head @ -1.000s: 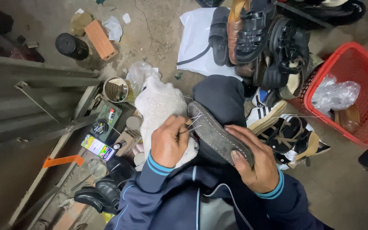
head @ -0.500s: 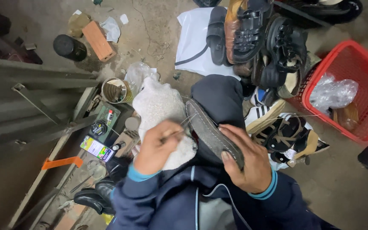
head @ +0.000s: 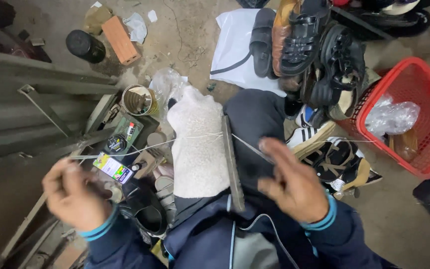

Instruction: Hand-sewing a shoe sole using a sewing awl and thread to repair the footwear.

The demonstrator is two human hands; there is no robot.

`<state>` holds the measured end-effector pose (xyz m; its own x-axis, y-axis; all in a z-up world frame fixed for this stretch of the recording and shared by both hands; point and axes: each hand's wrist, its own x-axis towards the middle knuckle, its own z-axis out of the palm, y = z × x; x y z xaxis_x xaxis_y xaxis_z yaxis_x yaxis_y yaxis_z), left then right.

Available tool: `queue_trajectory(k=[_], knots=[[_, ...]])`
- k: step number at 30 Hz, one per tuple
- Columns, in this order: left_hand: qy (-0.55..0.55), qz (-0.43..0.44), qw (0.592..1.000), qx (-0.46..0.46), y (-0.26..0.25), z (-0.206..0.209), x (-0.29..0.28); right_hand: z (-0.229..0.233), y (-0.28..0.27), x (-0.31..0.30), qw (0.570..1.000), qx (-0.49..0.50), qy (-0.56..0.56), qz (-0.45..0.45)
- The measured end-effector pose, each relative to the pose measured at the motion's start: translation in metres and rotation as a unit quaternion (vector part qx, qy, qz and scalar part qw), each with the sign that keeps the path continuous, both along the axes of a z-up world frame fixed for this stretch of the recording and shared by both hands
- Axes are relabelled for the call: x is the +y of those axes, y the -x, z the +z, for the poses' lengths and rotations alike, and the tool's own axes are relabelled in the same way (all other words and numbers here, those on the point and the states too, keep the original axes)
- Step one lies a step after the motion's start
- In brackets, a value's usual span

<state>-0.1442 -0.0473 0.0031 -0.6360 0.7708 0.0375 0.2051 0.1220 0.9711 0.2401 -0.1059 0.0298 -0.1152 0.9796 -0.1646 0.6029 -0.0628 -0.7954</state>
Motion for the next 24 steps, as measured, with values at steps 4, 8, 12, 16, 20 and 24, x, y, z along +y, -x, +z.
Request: queue_trajectory(k=[4, 8, 12, 16, 20, 24], knots=[[-0.044, -0.115, 0.96, 0.253, -0.051, -0.016, 0.007, -0.022, -0.032, -0.006, 0.968, -0.236, -0.083, -0.036], [-0.059, -0.323, 0.927, 0.179, -0.114, -0.006, 0.013, -0.035, -0.064, -0.016, 0.98, -0.175, -0.028, -0.093], [-0.016, -0.441, 0.877, 0.193, -0.151, -0.002, 0.017, -0.032, -0.063, -0.017, 0.979, 0.134, -0.067, -0.138], [0.031, -0.438, 0.876, 0.198, -0.156, -0.008, 0.012, -0.005, -0.006, -0.007, 0.855, 0.492, -0.071, -0.147], [0.072, -0.444, 0.875, 0.178, -0.159, -0.007, 0.003, 0.011, 0.02, -0.003, 0.954, 0.298, 0.026, -0.017], [0.045, -0.439, 0.877, 0.19, -0.172, -0.008, -0.005, -0.005, 0.017, -0.004, 0.991, 0.01, 0.102, 0.085]])
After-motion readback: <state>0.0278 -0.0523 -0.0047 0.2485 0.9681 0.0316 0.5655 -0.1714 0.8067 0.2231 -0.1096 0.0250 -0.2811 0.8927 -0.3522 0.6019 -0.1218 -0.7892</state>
